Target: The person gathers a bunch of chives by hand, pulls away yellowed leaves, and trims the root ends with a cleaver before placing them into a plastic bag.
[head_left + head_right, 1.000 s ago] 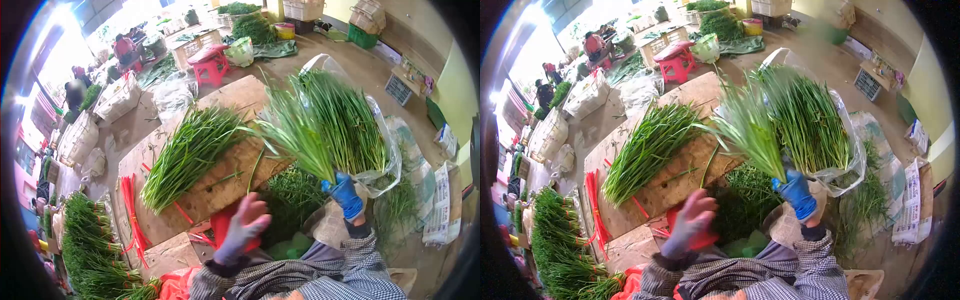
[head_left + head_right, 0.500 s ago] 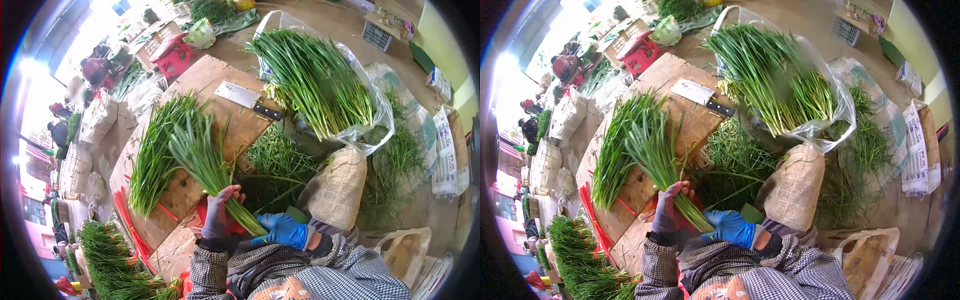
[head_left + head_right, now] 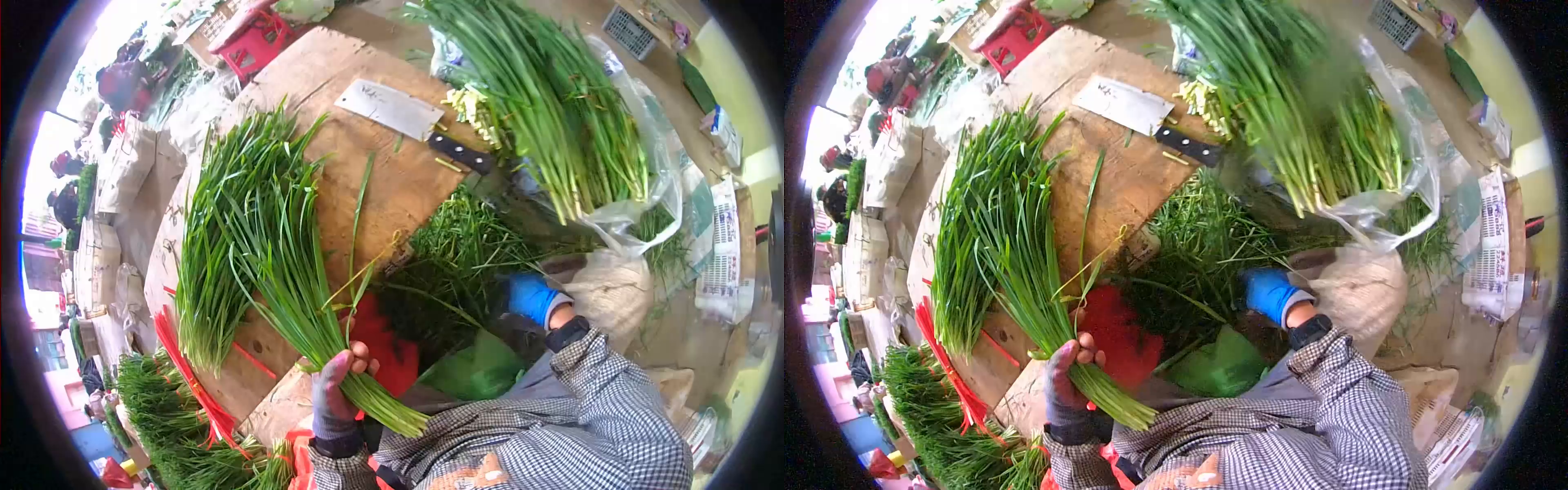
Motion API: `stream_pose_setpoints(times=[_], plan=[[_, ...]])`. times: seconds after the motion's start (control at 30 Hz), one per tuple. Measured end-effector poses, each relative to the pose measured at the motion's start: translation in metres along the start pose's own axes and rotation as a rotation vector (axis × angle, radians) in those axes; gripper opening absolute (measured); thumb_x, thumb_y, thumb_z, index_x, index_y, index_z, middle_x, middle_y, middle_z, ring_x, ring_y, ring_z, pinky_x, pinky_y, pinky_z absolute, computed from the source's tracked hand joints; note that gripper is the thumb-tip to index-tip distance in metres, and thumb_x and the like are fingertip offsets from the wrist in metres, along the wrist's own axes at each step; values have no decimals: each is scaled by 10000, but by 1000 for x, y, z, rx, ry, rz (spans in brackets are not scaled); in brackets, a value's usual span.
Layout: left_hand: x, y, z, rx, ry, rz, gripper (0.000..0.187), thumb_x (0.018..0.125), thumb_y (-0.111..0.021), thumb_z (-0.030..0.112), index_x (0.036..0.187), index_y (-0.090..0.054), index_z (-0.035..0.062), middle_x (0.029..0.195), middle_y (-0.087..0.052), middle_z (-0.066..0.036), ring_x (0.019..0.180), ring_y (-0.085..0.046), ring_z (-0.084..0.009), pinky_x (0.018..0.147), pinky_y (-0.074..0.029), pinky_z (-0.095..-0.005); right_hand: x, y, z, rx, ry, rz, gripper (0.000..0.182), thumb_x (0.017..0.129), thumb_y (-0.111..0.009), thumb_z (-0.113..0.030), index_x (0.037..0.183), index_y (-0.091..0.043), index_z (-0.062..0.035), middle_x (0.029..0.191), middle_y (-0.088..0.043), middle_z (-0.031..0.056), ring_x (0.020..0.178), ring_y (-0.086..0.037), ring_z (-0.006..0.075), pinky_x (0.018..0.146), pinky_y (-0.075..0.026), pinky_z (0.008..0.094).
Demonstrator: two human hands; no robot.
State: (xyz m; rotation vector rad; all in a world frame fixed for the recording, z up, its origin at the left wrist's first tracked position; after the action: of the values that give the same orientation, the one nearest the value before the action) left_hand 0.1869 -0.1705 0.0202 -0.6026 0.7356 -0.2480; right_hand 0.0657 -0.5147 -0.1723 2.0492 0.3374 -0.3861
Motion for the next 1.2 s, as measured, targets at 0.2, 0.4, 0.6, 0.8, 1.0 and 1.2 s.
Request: stream_pose_setpoints(times=[0.2, 0.4, 0.6, 0.8, 1.0, 1.2], plan=[[4, 13, 1, -10, 46, 116, 609, 858, -647, 158, 1405, -415, 25, 924, -592, -63, 711, -505, -103, 767, -497, -350, 24, -66, -17, 118, -72, -65, 293, 720, -704, -319, 878, -706, -73, 815, -675, 204, 769, -661, 395, 677, -525, 470], [12, 3, 4, 9, 44, 170, 687, 824, -635, 190, 1417, -360, -19, 877, -591, -62, 639, -490, -85, 696, -501, -321, 7, -137, -19, 189, -81, -318, 315, 753, -699, -336, 856, -716, -39, 814, -675, 223, 730, -659, 394, 667, -516, 472], [14, 6, 0, -20, 18, 161, 672, 830, -635, 185, 1407, -361, -23, 907, -587, -77, 684, -529, -101, 704, -516, -329, 12, -65, -35, 274, -245, -188, 463, 805, -719, -436, 820, -690, 26, 759, -674, 214, 738, -651, 385, 662, -493, 454], [10, 9, 2, -123, -9, 6, 712, 887, -606, 197, 1472, -256, -7, 1079, -583, -113, 876, -626, -161, 785, -575, -379, -15, 75, -27, 595, -451, 276, 209, 835, -735, -187, 857, -712, 20, 691, -667, 135, 608, -584, 134, 596, -476, 322], [8, 10, -3, -249, -32, -179, 612, 936, -560, 185, 1457, -287, 16, 1171, -580, -133, 1000, -648, -208, 893, -565, -427, -102, 165, -25, 911, -320, 610, 171, 879, -696, -137, 919, -707, 29, 754, -695, 73, 668, -640, 123, 607, -502, 270], [-3, 18, -2, -294, -44, -228, 560, 950, -551, 183, 1438, -331, 18, 1218, -584, -139, 951, -663, -195, 883, -571, -396, -155, 226, -52, 856, -144, 861, 194, 914, -659, -153, 965, -712, 27, 841, -728, 109, 709, -669, 143, 639, -530, 277]])
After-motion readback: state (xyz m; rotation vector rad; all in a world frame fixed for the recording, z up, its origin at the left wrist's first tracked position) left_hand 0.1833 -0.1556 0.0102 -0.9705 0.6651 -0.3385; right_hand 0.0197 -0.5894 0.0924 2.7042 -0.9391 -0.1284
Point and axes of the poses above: each hand's wrist, its own x-axis towards the middle knuckle, its own y-axis out of the back of the hand, z = x × y, the point moved 2 cm from there along x, towards the middle knuckle
